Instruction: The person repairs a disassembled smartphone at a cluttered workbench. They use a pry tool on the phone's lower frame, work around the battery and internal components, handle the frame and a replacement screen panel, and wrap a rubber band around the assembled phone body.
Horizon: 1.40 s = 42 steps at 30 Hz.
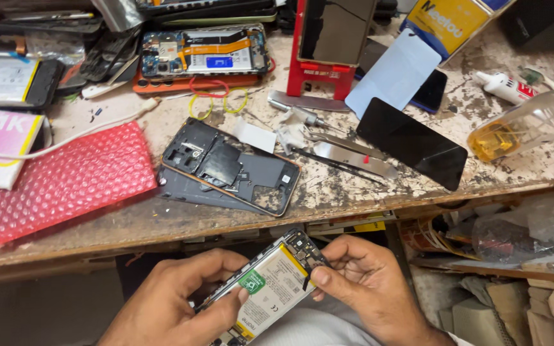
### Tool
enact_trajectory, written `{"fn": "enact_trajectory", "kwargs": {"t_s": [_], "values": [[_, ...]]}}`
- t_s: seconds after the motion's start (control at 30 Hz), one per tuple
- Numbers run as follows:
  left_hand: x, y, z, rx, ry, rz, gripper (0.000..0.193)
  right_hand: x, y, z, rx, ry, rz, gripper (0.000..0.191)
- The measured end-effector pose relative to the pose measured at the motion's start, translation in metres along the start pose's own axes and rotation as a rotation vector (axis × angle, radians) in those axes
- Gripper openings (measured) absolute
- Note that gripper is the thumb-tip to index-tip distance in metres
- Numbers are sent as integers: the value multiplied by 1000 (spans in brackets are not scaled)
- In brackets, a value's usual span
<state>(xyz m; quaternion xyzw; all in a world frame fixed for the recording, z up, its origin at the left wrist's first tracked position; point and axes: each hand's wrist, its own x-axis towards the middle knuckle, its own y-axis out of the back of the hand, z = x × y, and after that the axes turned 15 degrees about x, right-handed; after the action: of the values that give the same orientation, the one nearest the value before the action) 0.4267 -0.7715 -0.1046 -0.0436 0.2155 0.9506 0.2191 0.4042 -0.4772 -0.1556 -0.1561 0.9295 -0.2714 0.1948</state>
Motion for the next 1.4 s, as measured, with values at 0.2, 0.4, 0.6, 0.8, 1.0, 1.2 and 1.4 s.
{"fn": "enact_trajectory", "kwargs": {"t_s": [0.2, 0.4, 0.6, 0.8, 1.0, 1.2, 1.4], "values": [[2, -3, -1, -16, 246, -83, 32, 0, 1, 2, -34, -71, 42, 13], [4, -8, -20, 107, 78, -61, 29, 9, 5, 7, -18, -114, 27, 13], [21, -16, -60, 53, 154, -83, 30, 21, 17, 19, 151, -96, 5, 11], [23, -21, -103, 234, 151, -27, 34, 24, -8, -12, 95, -127, -84, 12], [3, -15, -125, -202, 213, 211, 35, 60, -65, -111, -851, 537, -252, 16], [-19, -15, -116, -437, 358, 343, 36, 161, -109, -128, -1492, 849, -370, 10], [-36, -10, -72, -345, 270, 443, 34, 203, -110, -103, -1577, 891, -456, 6]]}}
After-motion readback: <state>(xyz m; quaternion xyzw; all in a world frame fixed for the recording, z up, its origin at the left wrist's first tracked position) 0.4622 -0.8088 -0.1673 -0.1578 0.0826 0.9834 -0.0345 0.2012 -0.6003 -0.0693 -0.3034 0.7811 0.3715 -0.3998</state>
